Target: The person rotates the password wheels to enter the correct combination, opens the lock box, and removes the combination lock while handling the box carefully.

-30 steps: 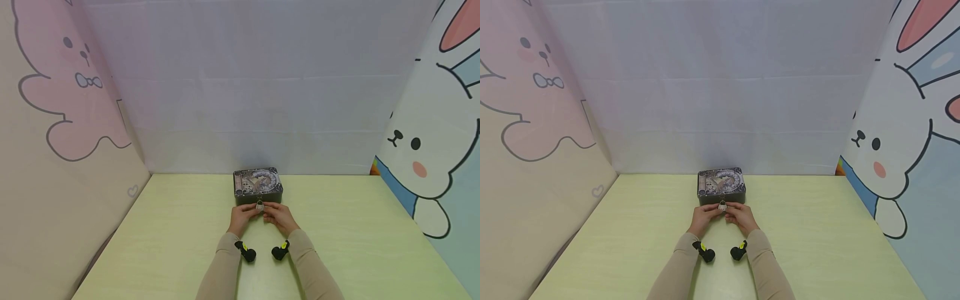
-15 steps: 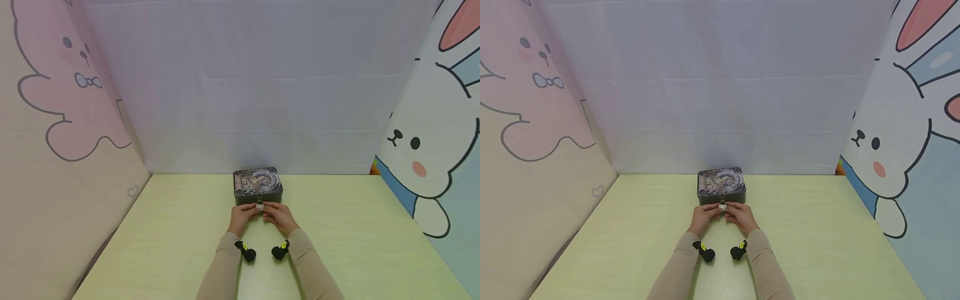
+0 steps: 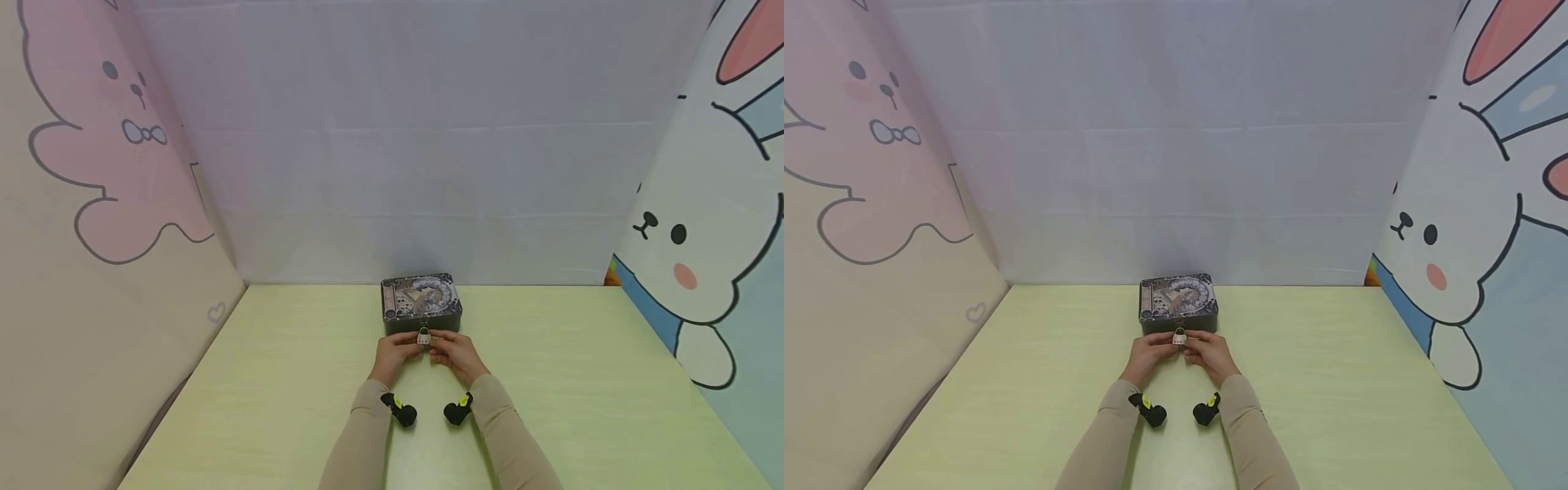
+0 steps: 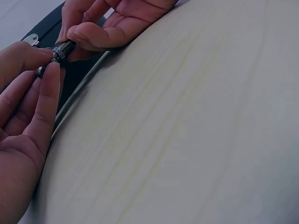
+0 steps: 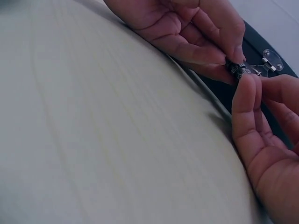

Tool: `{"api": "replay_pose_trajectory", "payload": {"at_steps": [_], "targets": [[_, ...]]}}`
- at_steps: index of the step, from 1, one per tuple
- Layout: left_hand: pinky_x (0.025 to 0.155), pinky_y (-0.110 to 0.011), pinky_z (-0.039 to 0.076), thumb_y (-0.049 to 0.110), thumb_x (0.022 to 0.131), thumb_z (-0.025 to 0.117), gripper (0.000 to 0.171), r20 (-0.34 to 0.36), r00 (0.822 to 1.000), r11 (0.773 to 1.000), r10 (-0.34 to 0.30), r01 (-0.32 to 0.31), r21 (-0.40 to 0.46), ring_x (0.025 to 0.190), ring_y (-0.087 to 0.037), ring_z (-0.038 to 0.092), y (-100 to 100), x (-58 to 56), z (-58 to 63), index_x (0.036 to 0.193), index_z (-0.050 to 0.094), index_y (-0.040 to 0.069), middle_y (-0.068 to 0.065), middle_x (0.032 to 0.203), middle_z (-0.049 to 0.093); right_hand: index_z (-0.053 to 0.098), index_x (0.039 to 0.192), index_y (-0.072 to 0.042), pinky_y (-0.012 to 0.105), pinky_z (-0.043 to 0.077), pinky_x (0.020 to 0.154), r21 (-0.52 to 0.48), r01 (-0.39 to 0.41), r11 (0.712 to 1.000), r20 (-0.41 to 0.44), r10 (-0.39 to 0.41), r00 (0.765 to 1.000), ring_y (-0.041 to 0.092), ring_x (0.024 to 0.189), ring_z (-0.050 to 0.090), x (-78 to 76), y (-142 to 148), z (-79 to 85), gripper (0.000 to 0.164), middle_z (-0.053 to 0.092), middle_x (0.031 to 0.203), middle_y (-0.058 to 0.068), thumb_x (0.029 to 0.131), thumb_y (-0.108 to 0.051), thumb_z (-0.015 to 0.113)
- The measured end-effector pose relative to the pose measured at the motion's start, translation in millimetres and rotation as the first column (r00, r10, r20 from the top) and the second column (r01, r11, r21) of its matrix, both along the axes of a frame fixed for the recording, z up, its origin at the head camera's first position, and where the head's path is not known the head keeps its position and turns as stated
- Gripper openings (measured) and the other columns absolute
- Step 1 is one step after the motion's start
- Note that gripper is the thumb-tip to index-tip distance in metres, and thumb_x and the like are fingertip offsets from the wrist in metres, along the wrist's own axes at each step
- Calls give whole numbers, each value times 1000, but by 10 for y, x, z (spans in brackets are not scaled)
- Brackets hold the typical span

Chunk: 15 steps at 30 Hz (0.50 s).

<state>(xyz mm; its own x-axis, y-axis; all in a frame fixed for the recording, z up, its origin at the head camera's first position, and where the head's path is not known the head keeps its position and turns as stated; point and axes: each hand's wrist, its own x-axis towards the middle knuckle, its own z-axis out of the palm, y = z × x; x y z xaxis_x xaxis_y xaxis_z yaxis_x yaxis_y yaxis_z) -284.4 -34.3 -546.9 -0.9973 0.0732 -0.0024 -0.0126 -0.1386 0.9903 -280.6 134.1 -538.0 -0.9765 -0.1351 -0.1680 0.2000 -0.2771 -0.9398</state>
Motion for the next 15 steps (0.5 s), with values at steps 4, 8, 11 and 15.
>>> {"api": "replay_pose_trajectory", "payload": {"at_steps": [4,8,11,15], "targets": [[73,-30,62,-10,82,74,34,23,1000,1000,-2,2,16,85,-16,71,-4,-13,-12,116,69,-12,-22,104,72,52,134,16,22,59,63,2,-3,1000,1,3,1000,12,69,64,11,-4,11,38,65,86,7,97,5,57],[72,-30,62,-10,82,74,34,24,1000,1000,2,-2,15,84,-16,71,-2,-15,-15,115,69,-12,-22,104,72,50,135,16,21,58,63,0,-14,1000,10,14,1000,10,69,63,9,-1,15,40,65,85,6,98,5,57],[70,-29,62,-10,82,75,33,23,1000,1000,12,-12,1,81,-15,71,2,-17,-14,114,69,-12,-22,102,72,49,136,16,21,58,64,-6,-20,1000,9,20,1000,9,70,63,8,4,16,41,65,86,5,98,4,57],[67,-27,62,-8,82,76,31,30,999,999,28,-27,-19,74,-14,70,8,-24,-6,113,70,-11,-21,101,73,49,136,17,21,58,64,-12,-21,1000,0,21,1000,9,70,63,14,5,24,41,66,85,5,98,4,57]]}}
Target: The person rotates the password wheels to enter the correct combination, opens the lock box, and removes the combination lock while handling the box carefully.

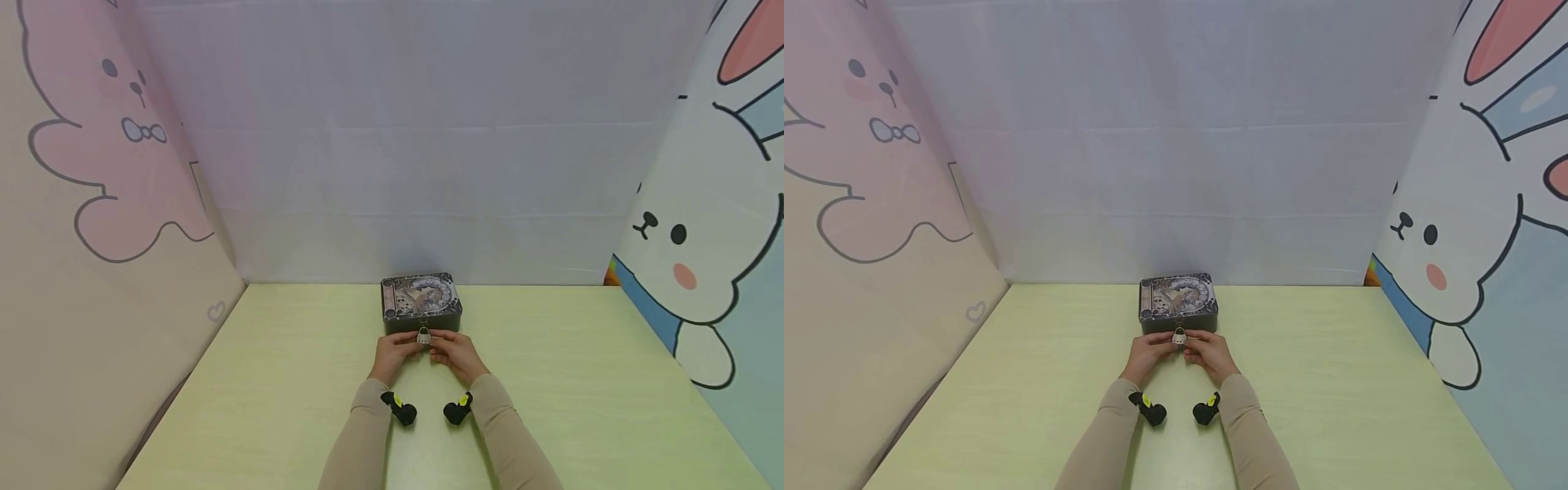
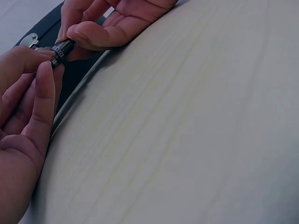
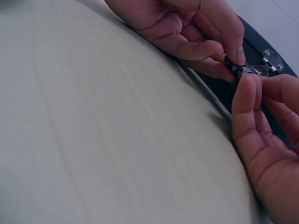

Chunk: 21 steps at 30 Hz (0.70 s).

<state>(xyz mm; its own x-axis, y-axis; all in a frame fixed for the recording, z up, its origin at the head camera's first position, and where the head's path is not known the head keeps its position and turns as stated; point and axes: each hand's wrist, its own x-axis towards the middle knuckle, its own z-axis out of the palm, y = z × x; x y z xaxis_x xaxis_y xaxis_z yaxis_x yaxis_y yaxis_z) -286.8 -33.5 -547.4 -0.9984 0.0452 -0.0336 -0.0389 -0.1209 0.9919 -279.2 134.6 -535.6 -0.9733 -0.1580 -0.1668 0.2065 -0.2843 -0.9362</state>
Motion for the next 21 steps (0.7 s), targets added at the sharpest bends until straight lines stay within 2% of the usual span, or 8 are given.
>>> {"api": "replay_pose_trajectory", "payload": {"at_steps": [4,14,17,21], "targets": [[65,-25,61,-8,82,76,31,7,1000,1000,8,-8,-7,70,-12,68,6,0,11,112,71,-10,-21,102,73,50,135,17,21,59,63,3,5,1000,-8,-5,1000,10,70,63,8,0,-1,40,66,85,6,98,4,58],[59,-23,58,-7,83,74,29,-34,999,1000,11,-11,-5,63,-9,65,18,8,8,111,70,-13,-21,98,73,48,136,17,21,58,63,4,1,1000,-7,-1,1000,10,70,64,-1,-1,-5,41,66,86,6,98,4,57],[61,-25,60,-9,84,73,29,-45,999,1000,-5,5,5,64,-11,65,9,50,79,111,68,-16,-24,98,72,49,136,16,21,58,63,6,1,1000,-6,-1,1000,10,70,64,-3,-7,-1,41,66,86,5,98,5,56],[64,-30,62,-10,84,71,30,-38,999,999,-18,19,26,64,-12,66,5,59,100,112,66,-18,-26,100,71,49,136,17,21,58,63,4,1,1000,-1,-1,1000,10,70,63,0,-6,4,41,66,86,5,98,5,57]]}}
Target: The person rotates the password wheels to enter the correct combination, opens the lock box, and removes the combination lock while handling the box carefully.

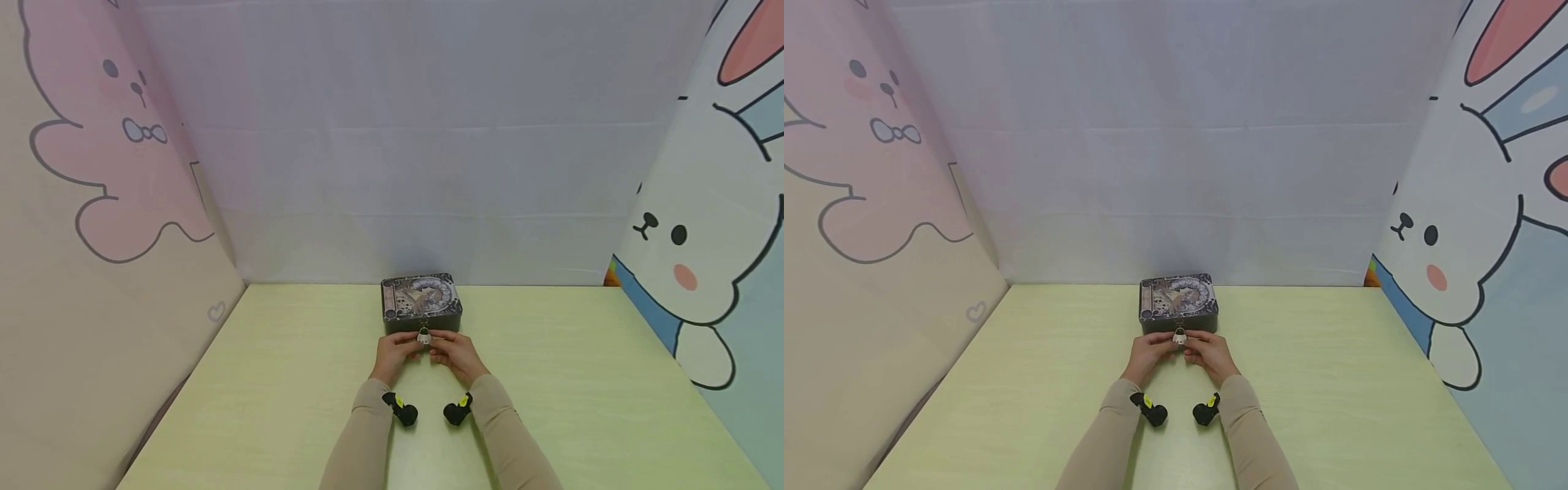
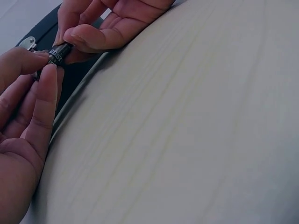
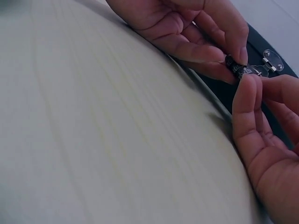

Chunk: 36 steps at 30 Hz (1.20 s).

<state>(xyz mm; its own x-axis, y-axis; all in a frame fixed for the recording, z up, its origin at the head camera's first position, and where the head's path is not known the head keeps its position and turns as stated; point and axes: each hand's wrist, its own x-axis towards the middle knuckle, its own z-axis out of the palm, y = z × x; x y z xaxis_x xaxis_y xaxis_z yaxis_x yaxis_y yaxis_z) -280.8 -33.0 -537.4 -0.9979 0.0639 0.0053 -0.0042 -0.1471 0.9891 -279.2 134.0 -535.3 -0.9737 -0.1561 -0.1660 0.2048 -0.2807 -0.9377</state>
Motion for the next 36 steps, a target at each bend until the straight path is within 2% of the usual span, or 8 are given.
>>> {"api": "replay_pose_trajectory", "payload": {"at_steps": [3,14,26,36], "targets": [[66,-30,62,-9,85,72,30,17,1000,1000,3,-3,12,65,-11,67,8,-27,-48,113,67,-17,-25,102,71,48,136,17,21,58,63,-7,-2,1000,0,2,1000,10,70,63,-5,6,-2,42,66,85,5,98,4,57],[71,-32,63,-12,82,72,33,36,999,1000,-16,16,19,78,-17,71,-10,-28,-48,115,67,-15,-24,101,72,48,136,17,20,58,63,-2,-2,1000,1,2,1000,10,69,63,-9,3,0,42,65,86,6,98,4,58],[67,-33,63,-16,82,71,33,17,1000,999,-17,17,30,75,-14,70,-5,-55,-88,114,65,-19,-29,100,70,49,137,16,20,58,63,8,13,1000,8,-13,1000,10,70,63,10,-2,10,42,65,86,6,98,4,58],[65,-27,62,-12,82,73,33,19,1000,1000,4,-4,-5,71,-13,70,-3,-39,-80,114,68,-14,-24,100,72,49,136,17,21,58,63,0,11,1000,7,-11,1000,10,70,63,-6,2,-2,41,66,84,6,97,4,57]]}}
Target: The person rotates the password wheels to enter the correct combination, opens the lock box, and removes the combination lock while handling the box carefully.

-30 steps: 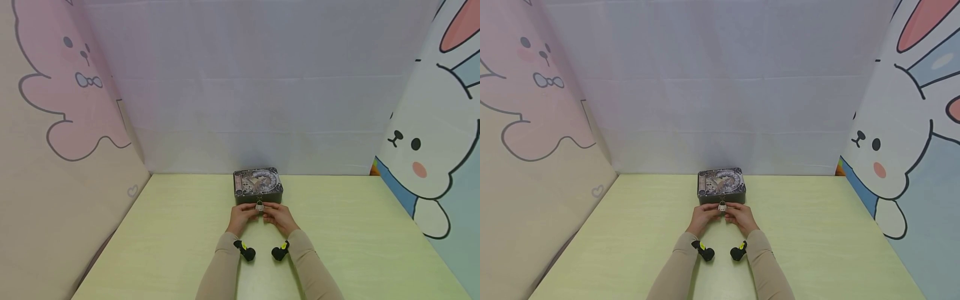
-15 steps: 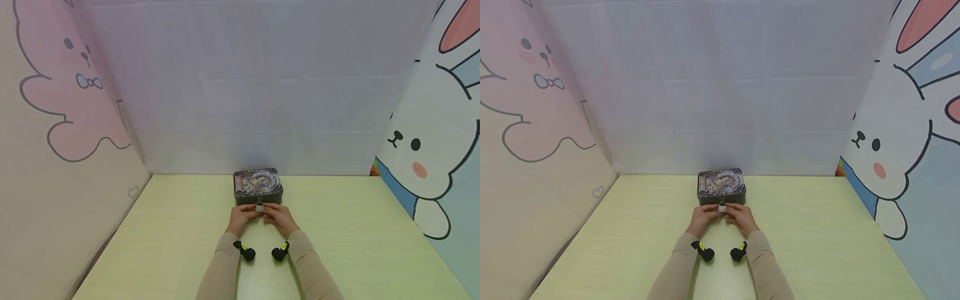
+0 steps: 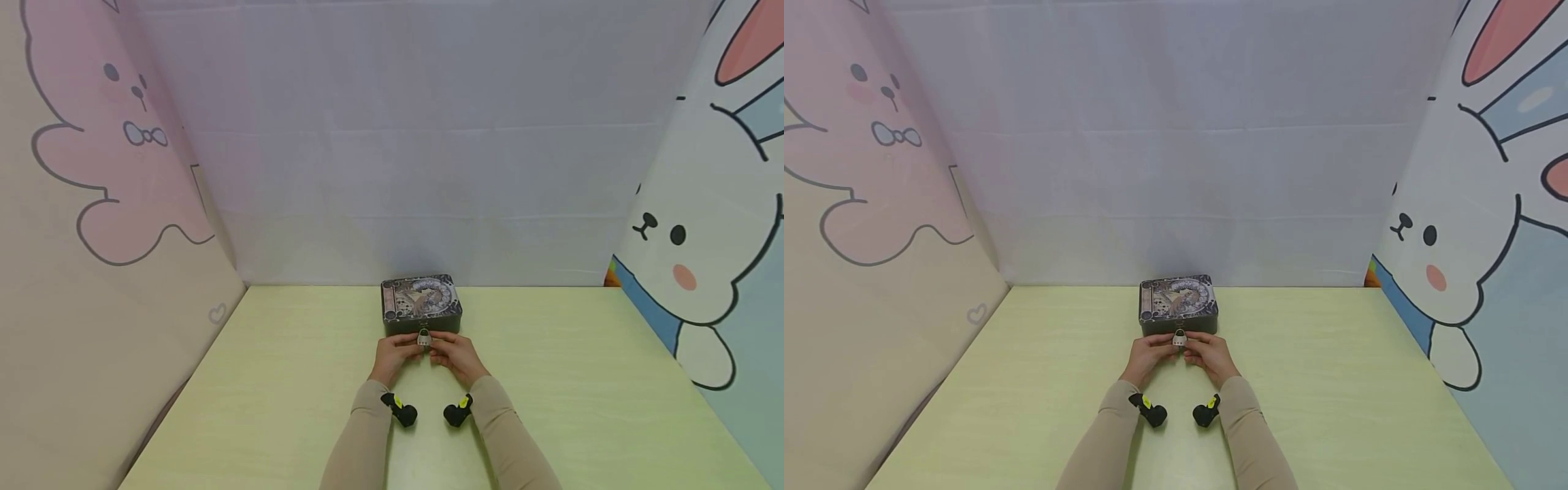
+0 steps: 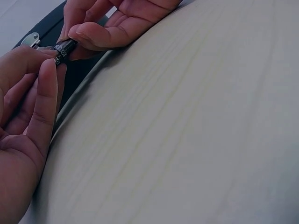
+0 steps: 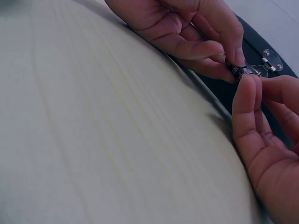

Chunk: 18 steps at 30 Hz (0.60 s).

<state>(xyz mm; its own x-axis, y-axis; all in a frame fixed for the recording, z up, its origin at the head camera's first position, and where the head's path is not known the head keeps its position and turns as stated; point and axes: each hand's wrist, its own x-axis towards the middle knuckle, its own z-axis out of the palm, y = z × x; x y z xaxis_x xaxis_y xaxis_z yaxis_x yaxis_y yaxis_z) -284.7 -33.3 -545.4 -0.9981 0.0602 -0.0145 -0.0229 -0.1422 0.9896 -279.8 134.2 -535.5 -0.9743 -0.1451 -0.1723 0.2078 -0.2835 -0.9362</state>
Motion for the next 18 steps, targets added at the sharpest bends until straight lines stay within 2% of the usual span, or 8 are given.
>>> {"api": "replay_pose_trajectory", "payload": {"at_steps": [10,18], "targets": [[58,-25,59,-12,82,73,30,-6,1000,1000,15,-15,-4,62,-11,66,17,-16,-14,111,69,-15,-23,97,73,48,136,17,21,58,64,-2,-8,1000,-2,8,1000,10,70,63,-3,3,7,42,66,86,6,97,4,58],[68,-32,63,-17,82,69,31,-8,1000,999,-6,6,44,75,-14,70,16,-17,-11,113,65,-19,-27,99,71,48,136,18,21,58,63,-9,-12,1000,-8,12,1000,10,70,63,-7,4,-6,42,66,84,5,97,5,58]]}}
